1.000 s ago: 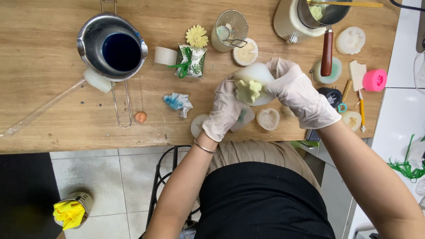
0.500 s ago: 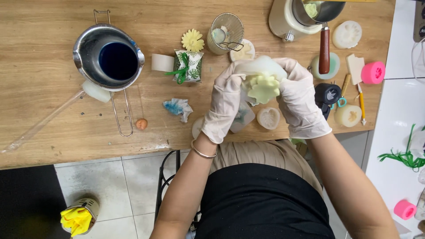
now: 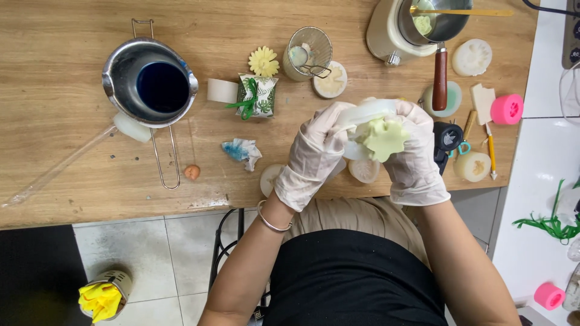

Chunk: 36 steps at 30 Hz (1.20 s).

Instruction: De-molding a flower-shaped candle from a silicone mold and detailing it with a small tool.

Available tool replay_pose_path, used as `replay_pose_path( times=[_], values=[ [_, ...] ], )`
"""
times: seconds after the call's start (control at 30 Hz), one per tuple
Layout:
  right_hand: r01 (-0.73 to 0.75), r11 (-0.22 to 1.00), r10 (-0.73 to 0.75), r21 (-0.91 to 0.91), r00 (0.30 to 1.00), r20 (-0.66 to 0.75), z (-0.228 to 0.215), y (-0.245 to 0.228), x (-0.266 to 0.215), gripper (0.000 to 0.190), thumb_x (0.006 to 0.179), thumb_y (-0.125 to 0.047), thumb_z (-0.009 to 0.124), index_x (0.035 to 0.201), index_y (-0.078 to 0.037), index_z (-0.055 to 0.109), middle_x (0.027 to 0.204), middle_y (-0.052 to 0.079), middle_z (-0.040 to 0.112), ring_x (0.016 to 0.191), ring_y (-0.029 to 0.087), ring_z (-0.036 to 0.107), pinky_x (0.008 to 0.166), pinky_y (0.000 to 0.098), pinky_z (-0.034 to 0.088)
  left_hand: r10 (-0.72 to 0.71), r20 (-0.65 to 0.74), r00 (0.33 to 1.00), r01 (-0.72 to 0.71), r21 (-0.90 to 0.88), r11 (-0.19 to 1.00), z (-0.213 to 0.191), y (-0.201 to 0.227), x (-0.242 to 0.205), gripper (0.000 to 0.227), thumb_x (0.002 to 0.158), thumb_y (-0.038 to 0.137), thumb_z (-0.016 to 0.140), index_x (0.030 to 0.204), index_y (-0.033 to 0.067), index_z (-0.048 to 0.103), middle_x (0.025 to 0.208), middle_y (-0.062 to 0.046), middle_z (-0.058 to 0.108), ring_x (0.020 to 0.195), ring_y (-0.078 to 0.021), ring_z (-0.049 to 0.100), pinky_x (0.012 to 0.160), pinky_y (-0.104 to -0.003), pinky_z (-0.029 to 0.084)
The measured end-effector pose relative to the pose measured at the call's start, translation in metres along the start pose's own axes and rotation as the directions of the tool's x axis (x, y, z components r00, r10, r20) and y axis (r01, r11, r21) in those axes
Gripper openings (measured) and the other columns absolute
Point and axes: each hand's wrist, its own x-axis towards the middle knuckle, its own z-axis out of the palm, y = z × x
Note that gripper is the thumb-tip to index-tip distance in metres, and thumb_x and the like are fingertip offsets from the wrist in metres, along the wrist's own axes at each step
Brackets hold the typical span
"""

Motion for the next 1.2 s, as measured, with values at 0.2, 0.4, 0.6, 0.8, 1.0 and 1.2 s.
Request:
replay_pose_path(
  times=[0.2,0.4,0.6,0.8,1.0,1.2],
  values=[
    [0.071,0.976,-0.089,0.205,0.993,0.083,-0.005,0.013,0.005,0.007,0.111,-0.007,0.063,0.109,0.0,0.062,0.099,0.008,0.07,0.085,0.018,0.07,0.073,0.0322,0.06,0.01,-0.01,1.0,-0.01,-0.026,1.0,0.009,-0.015,0.001,0.022,0.102,0.018,0.056,0.122,0.011,0.062,0.097,-0.01,0.071,0.086,-0.0246,0.074,0.075,-0.034,0.057],
    [-0.186,0.891,0.219,0.415,0.975,-0.033,0.025,0.033,0.037,0.021,0.102,-0.012,0.057,0.116,0.001,0.066,0.102,0.008,0.073,0.09,0.016,0.072,0.083,0.0286,0.061,0.044,-0.054,0.998,-0.034,0.179,0.983,-0.013,-0.021,0.023,0.025,0.101,0.015,0.056,0.125,0.0088,0.061,0.107,-0.013,0.071,0.097,-0.0299,0.072,0.081,-0.038,0.058],
    [-0.576,0.348,0.358,0.739,0.811,0.463,0.018,0.098,0.063,0.035,0.107,-0.012,0.048,0.141,-0.002,0.055,0.131,0.01,0.066,0.115,0.021,0.069,0.1,0.0321,0.057,0.184,0.048,0.982,-0.174,0.61,0.773,-0.033,-0.032,0.024,0.048,0.087,0.026,0.078,0.126,0.0041,0.058,0.115,-0.019,0.062,0.105,-0.0381,0.06,0.091,-0.049,0.05],
    [-0.527,0.71,0.331,0.467,0.835,0.439,0.04,0.08,0.066,0.043,0.106,-0.012,0.052,0.149,-0.008,0.049,0.144,0.009,0.061,0.129,0.024,0.062,0.112,0.0432,0.052,0.302,-0.051,0.952,-0.19,0.675,0.713,-0.047,-0.019,0.025,0.064,0.079,0.029,0.087,0.132,0.0067,0.057,0.118,-0.015,0.056,0.11,-0.0355,0.058,0.096,-0.049,0.049],
    [-0.599,0.59,0.389,0.541,0.799,0.459,0.064,0.047,0.052,0.038,0.101,-0.028,0.058,0.136,-0.011,0.052,0.134,0.009,0.062,0.125,0.031,0.064,0.103,0.06,0.055,0.228,-0.269,0.936,-0.06,0.514,0.856,-0.044,-0.01,0.017,0.06,0.084,0.018,0.084,0.134,0.0054,0.053,0.126,-0.017,0.055,0.117,-0.0341,0.058,0.103,-0.045,0.05],
    [-0.453,0.797,0.245,0.4,0.847,0.471,0.075,-0.008,0.025,0.058,0.106,-0.035,0.058,0.147,0.005,0.055,0.145,0.02,0.059,0.129,0.032,0.062,0.102,0.0544,0.053,0.073,-0.485,0.871,-0.057,0.047,0.997,-0.034,-0.012,0.0,0.046,0.092,0.01,0.077,0.131,0.0008,0.054,0.134,-0.014,0.058,0.126,-0.0248,0.059,0.113,-0.04,0.051]
  ],
)
